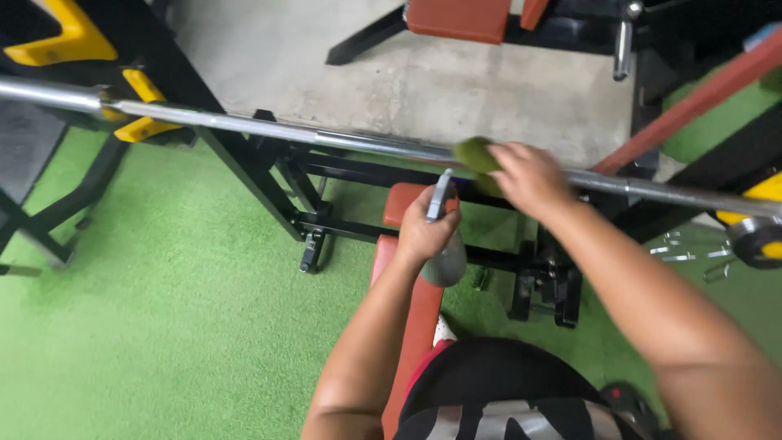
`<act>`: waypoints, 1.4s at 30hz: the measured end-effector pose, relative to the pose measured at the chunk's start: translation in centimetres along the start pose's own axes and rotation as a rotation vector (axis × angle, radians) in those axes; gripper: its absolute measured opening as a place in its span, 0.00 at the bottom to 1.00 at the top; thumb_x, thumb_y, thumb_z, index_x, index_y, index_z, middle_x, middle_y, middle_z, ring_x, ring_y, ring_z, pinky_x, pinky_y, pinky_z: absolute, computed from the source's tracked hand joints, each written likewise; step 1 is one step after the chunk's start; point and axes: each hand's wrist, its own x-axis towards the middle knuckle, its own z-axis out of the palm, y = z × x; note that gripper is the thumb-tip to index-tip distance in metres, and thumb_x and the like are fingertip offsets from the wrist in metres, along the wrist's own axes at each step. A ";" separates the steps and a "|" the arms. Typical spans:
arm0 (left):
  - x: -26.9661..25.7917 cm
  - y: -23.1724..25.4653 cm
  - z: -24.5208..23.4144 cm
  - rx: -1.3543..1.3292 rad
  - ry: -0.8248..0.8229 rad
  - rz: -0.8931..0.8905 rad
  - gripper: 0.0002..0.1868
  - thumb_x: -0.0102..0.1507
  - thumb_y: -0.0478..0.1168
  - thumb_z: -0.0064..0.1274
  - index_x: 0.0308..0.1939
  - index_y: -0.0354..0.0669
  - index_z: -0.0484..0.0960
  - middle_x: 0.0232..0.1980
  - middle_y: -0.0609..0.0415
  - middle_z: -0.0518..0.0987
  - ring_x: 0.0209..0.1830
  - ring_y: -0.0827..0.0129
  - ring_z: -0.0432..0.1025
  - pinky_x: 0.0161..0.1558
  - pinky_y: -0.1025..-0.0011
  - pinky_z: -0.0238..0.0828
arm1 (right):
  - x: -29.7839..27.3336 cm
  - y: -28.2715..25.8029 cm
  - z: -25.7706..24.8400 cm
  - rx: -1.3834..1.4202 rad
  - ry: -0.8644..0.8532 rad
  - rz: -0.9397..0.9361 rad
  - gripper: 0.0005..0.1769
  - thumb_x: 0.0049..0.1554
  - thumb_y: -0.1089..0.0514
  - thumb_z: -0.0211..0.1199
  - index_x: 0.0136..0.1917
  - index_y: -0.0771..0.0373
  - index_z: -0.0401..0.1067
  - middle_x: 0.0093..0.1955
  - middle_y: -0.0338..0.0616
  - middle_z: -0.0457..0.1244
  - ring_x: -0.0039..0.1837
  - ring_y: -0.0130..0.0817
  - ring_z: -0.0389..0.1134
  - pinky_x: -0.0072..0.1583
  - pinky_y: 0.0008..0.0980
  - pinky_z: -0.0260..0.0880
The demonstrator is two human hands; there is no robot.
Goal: Cleaning gym equipment including weight plates, a weight tree, a barbell, and a weight bench using a spray bottle and a cloth.
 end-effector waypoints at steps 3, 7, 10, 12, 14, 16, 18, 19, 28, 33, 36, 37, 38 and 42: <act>0.6 -0.2 1.1 0.005 -0.085 -0.001 0.25 0.56 0.38 0.61 0.58 0.44 0.81 0.39 0.55 0.80 0.34 0.74 0.72 0.42 0.71 0.73 | -4.8 3.1 -2.3 -0.034 0.099 0.067 0.25 0.60 0.54 0.64 0.70 0.62 0.71 0.67 0.52 0.66 0.64 0.53 0.68 0.64 0.48 0.69; 1.9 -0.7 1.3 -0.012 -0.109 0.066 0.23 0.56 0.38 0.61 0.55 0.42 0.81 0.40 0.55 0.82 0.38 0.74 0.75 0.45 0.71 0.74 | -6.2 3.7 -2.7 -0.044 0.119 0.227 0.24 0.62 0.56 0.64 0.71 0.59 0.70 0.69 0.51 0.65 0.66 0.54 0.67 0.66 0.47 0.68; 2.4 -0.3 0.2 0.003 -0.032 0.042 0.22 0.56 0.39 0.62 0.54 0.42 0.81 0.39 0.56 0.82 0.38 0.73 0.76 0.45 0.71 0.75 | -3.4 0.7 -1.2 -0.026 0.089 0.160 0.27 0.59 0.60 0.62 0.72 0.53 0.71 0.70 0.51 0.64 0.67 0.54 0.67 0.67 0.47 0.66; 2.5 -0.1 -1.5 0.023 0.037 0.003 0.23 0.55 0.40 0.63 0.54 0.42 0.80 0.37 0.56 0.82 0.36 0.71 0.76 0.43 0.70 0.75 | -0.3 -2.5 0.2 -0.029 0.073 0.039 0.31 0.56 0.63 0.61 0.72 0.49 0.72 0.71 0.51 0.63 0.68 0.54 0.66 0.68 0.48 0.64; 2.6 -0.1 -3.6 0.006 0.161 -0.070 0.26 0.54 0.41 0.62 0.56 0.42 0.80 0.35 0.54 0.81 0.33 0.70 0.74 0.40 0.69 0.75 | 3.4 -6.3 1.7 -0.032 0.089 -0.146 0.32 0.54 0.63 0.60 0.71 0.48 0.72 0.73 0.52 0.62 0.69 0.53 0.65 0.70 0.49 0.63; 2.4 -0.9 -6.0 0.003 0.238 -0.055 0.26 0.54 0.41 0.62 0.56 0.42 0.80 0.35 0.54 0.81 0.33 0.70 0.74 0.40 0.69 0.75 | 7.0 -8.9 4.3 -0.042 0.086 -0.230 0.30 0.56 0.61 0.58 0.71 0.48 0.72 0.74 0.53 0.61 0.71 0.53 0.64 0.70 0.50 0.63; 2.2 -1.5 -8.2 0.000 0.314 -0.040 0.27 0.54 0.41 0.62 0.57 0.41 0.80 0.35 0.54 0.81 0.33 0.71 0.74 0.40 0.69 0.75 | 10.4 -11.9 6.6 -0.053 0.086 -0.313 0.28 0.58 0.59 0.56 0.71 0.49 0.72 0.75 0.54 0.60 0.72 0.53 0.64 0.70 0.50 0.62; 2.0 -1.5 -9.2 0.029 0.358 -0.026 0.26 0.54 0.41 0.62 0.57 0.41 0.80 0.36 0.54 0.81 0.34 0.71 0.75 0.41 0.70 0.75 | 12.0 -13.6 7.5 -0.057 0.101 -0.347 0.28 0.58 0.58 0.56 0.71 0.47 0.71 0.75 0.53 0.59 0.72 0.53 0.64 0.69 0.50 0.63; 0.1 -1.7 -12.0 -0.011 0.435 -0.107 0.23 0.54 0.40 0.58 0.54 0.41 0.80 0.35 0.54 0.80 0.31 0.71 0.74 0.38 0.70 0.74 | 18.4 -19.6 10.6 -0.074 -0.122 -0.301 0.36 0.57 0.60 0.52 0.77 0.40 0.64 0.74 0.53 0.56 0.64 0.53 0.65 0.62 0.54 0.65; 0.0 -2.2 -9.7 -0.009 0.368 -0.103 0.22 0.55 0.39 0.59 0.53 0.41 0.81 0.36 0.54 0.80 0.32 0.73 0.73 0.39 0.72 0.74 | 11.4 -13.8 6.8 -0.125 0.013 -0.450 0.33 0.57 0.60 0.54 0.75 0.40 0.68 0.78 0.50 0.54 0.69 0.53 0.61 0.65 0.53 0.63; 1.4 -3.2 -7.0 -0.049 0.277 -0.031 0.23 0.55 0.39 0.60 0.54 0.41 0.81 0.38 0.57 0.81 0.34 0.75 0.73 0.41 0.73 0.73 | 5.9 -9.3 2.1 -0.239 -0.005 -0.396 0.35 0.52 0.63 0.55 0.72 0.41 0.70 0.80 0.46 0.54 0.74 0.50 0.58 0.69 0.52 0.60; 1.9 -3.6 -5.9 -0.058 0.229 0.003 0.23 0.54 0.38 0.61 0.54 0.41 0.81 0.39 0.57 0.82 0.35 0.76 0.73 0.42 0.73 0.74 | 4.0 -7.7 0.6 -0.253 -0.030 -0.353 0.37 0.50 0.64 0.57 0.71 0.40 0.70 0.79 0.45 0.54 0.74 0.48 0.58 0.69 0.51 0.59; 2.6 -4.0 -4.7 -0.066 0.177 0.040 0.23 0.54 0.38 0.61 0.53 0.41 0.80 0.40 0.58 0.82 0.36 0.76 0.74 0.43 0.73 0.74 | 2.1 -6.2 -1.0 -0.268 -0.052 -0.306 0.39 0.47 0.65 0.59 0.71 0.39 0.71 0.78 0.44 0.55 0.74 0.47 0.58 0.69 0.50 0.59; 3.6 -2.8 0.9 -0.087 -0.008 0.046 0.21 0.55 0.37 0.61 0.52 0.40 0.81 0.37 0.57 0.81 0.34 0.75 0.74 0.41 0.71 0.74 | -5.0 1.5 -4.2 -0.244 -0.003 -0.205 0.37 0.47 0.65 0.59 0.69 0.42 0.71 0.77 0.46 0.55 0.74 0.49 0.58 0.71 0.50 0.58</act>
